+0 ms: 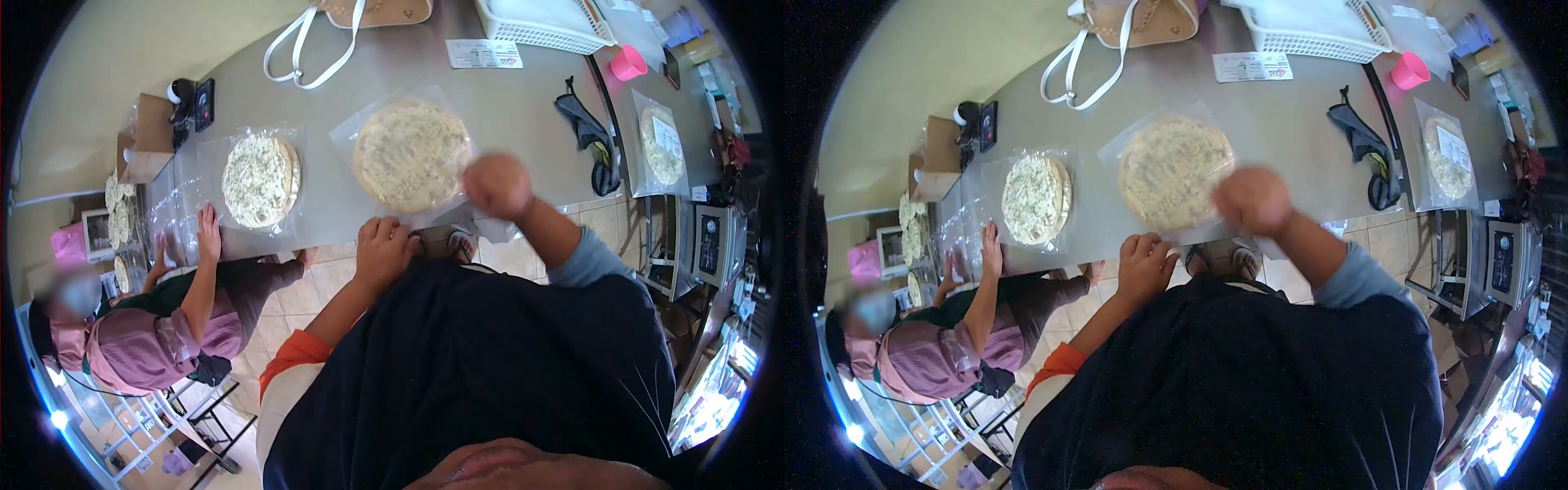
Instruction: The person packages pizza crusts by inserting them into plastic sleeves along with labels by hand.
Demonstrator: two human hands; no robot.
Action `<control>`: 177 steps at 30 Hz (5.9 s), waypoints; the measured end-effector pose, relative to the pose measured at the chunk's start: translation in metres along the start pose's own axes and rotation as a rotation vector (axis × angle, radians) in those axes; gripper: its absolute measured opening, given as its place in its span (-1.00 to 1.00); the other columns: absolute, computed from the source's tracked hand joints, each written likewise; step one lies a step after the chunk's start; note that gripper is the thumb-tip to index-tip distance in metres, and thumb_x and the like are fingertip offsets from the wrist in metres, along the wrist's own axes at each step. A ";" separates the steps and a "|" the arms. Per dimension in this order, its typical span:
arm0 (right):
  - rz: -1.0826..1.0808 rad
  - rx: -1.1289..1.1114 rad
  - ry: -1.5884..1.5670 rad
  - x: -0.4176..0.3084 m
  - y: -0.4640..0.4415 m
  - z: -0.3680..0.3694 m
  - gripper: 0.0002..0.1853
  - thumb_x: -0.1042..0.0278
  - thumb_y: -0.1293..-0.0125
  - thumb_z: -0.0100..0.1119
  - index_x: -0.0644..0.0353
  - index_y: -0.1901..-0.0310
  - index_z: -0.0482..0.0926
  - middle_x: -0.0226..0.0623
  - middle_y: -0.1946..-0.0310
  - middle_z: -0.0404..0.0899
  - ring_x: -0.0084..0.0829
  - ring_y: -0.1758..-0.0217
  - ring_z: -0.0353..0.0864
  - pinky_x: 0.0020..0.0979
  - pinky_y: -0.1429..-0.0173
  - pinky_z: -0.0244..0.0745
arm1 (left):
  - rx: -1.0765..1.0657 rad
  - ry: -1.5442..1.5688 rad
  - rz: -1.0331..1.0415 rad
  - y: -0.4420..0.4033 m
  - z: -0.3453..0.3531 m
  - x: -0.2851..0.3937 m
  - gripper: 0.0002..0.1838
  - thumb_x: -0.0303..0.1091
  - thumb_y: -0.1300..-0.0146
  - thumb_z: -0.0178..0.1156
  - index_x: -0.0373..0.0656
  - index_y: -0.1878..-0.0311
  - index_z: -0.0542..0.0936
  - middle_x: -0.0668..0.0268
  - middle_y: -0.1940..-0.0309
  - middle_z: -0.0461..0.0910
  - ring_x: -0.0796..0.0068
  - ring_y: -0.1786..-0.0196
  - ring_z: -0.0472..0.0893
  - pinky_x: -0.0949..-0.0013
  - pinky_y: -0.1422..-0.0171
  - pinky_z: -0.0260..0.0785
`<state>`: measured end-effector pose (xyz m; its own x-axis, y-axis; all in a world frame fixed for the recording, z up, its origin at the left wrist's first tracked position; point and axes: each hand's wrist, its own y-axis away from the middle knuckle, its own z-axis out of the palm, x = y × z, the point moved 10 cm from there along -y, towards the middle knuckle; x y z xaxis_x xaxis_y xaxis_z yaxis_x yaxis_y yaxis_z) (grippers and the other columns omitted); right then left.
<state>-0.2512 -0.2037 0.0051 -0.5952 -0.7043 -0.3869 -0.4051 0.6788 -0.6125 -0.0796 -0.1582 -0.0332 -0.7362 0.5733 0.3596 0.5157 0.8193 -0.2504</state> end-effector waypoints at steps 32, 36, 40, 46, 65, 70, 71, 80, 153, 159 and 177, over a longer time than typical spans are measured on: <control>0.600 0.058 0.383 0.241 -0.037 -0.015 -0.86 0.28 -0.13 0.14 0.07 0.33 0.64 -0.30 0.27 0.58 -0.18 0.14 0.55 -0.22 0.06 0.44 | 0.182 0.114 -0.199 0.017 -0.062 -0.016 -0.93 -0.40 -0.15 0.23 -0.17 0.34 0.58 0.23 0.35 0.52 0.21 0.22 0.45 0.24 0.12 0.28; 0.214 0.371 0.338 0.116 -0.044 -0.064 -0.89 0.43 -0.01 0.22 0.11 0.36 0.62 -0.28 0.34 0.57 -0.15 0.27 0.54 -0.18 0.18 0.42 | 0.050 0.728 -0.558 0.013 -0.014 -0.041 -0.78 -0.26 -0.32 0.09 -0.22 0.15 0.55 0.23 0.23 0.58 0.31 0.21 0.52 0.32 0.11 0.35; -0.145 0.221 0.226 -0.033 0.002 -0.055 -0.75 0.41 0.09 0.25 0.08 0.28 0.64 -0.34 0.36 0.53 -0.29 0.32 0.51 -0.25 0.24 0.38 | -0.328 1.891 -0.955 -0.004 0.034 0.010 -0.67 -0.25 -0.38 -0.03 -0.30 -0.05 0.44 0.22 0.14 0.57 0.38 0.18 0.58 0.34 0.03 0.43; 0.363 0.133 -0.231 -0.053 0.074 -0.050 -0.71 0.37 -0.08 0.20 0.14 0.11 0.59 -0.30 0.30 0.51 -0.38 0.30 0.50 -0.38 0.19 0.41 | -0.295 1.528 -0.955 -0.002 0.060 0.036 -0.76 -0.50 -0.27 0.06 -0.38 0.03 0.42 0.16 0.20 0.59 0.41 0.22 0.61 0.38 0.06 0.50; 1.423 -0.321 -1.350 -0.016 0.161 0.073 -0.79 0.35 -0.30 0.04 0.31 0.17 0.56 -0.33 0.52 0.56 -0.60 0.67 0.39 -0.55 0.58 0.28 | 0.219 -0.133 0.088 -0.027 -0.023 0.032 -0.79 -0.53 -0.08 0.14 -0.22 0.19 0.43 0.11 0.38 0.48 0.08 0.33 0.47 0.15 0.19 0.33; 1.252 -0.226 -1.323 -0.001 0.102 0.095 -0.81 0.33 -0.34 0.03 0.26 0.18 0.56 -0.44 0.52 0.53 -0.68 0.62 0.33 -0.59 0.52 0.27 | 0.250 -0.020 0.157 -0.030 -0.039 0.037 -0.81 -0.60 -0.06 0.12 -0.23 0.22 0.43 0.10 0.35 0.52 0.06 0.30 0.51 0.14 0.18 0.37; 1.236 -0.178 -1.273 0.010 0.100 0.101 -0.81 0.32 -0.34 0.03 0.26 0.19 0.56 -0.45 0.53 0.52 -0.68 0.62 0.33 -0.59 0.53 0.27 | 0.228 -0.015 0.149 -0.030 -0.038 0.036 -0.81 -0.60 -0.06 0.13 -0.23 0.23 0.43 0.10 0.34 0.52 0.06 0.29 0.52 0.14 0.17 0.37; 1.131 -0.204 -0.901 0.009 0.083 0.116 -0.80 0.28 -0.32 0.10 0.24 0.35 0.49 -0.33 0.57 0.50 -0.57 0.58 0.48 -0.48 0.48 0.41 | 0.235 0.006 0.162 -0.024 -0.038 0.035 -0.73 -0.59 -0.02 0.13 -0.20 0.18 0.38 0.12 0.35 0.52 0.07 0.30 0.52 0.14 0.20 0.37; 0.244 -0.439 0.221 -0.019 -0.013 0.114 -0.20 -0.36 -0.20 -0.10 0.05 -0.33 0.23 -0.03 -0.37 0.10 -0.12 -0.50 -0.09 -0.06 -0.50 -0.32 | -0.296 1.290 -1.095 0.054 0.079 -0.062 -0.67 -0.11 -0.35 0.01 -0.25 0.24 0.46 0.21 0.41 0.58 0.47 0.48 0.53 0.45 0.47 0.34; 0.347 -0.327 0.129 -0.022 -0.012 0.113 -0.14 -0.36 -0.18 -0.08 0.11 -0.37 0.15 0.04 -0.38 0.07 -0.09 -0.49 -0.07 -0.02 -0.49 -0.33 | -0.305 1.290 -1.212 0.064 0.077 -0.070 -0.60 -0.04 -0.39 -0.10 -0.26 0.17 0.43 0.17 0.38 0.57 0.41 0.47 0.54 0.43 0.44 0.36; 0.329 -0.453 0.233 -0.013 -0.001 0.114 -0.18 -0.29 -0.21 -0.07 0.17 -0.34 0.18 -0.04 -0.41 0.00 -0.10 -0.51 -0.16 0.02 -0.50 -0.33 | -0.211 1.241 -1.194 0.057 0.076 -0.069 -0.82 -0.28 -0.35 -0.03 -0.21 0.23 0.41 0.19 0.43 0.55 0.41 0.49 0.53 0.41 0.49 0.32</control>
<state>-0.1636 -0.2185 -0.0683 -0.8551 -0.4132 -0.3132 -0.3989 0.9102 -0.1118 -0.0327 -0.1505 -0.1405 -0.0279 -0.7239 0.6894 0.1007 0.6841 0.7224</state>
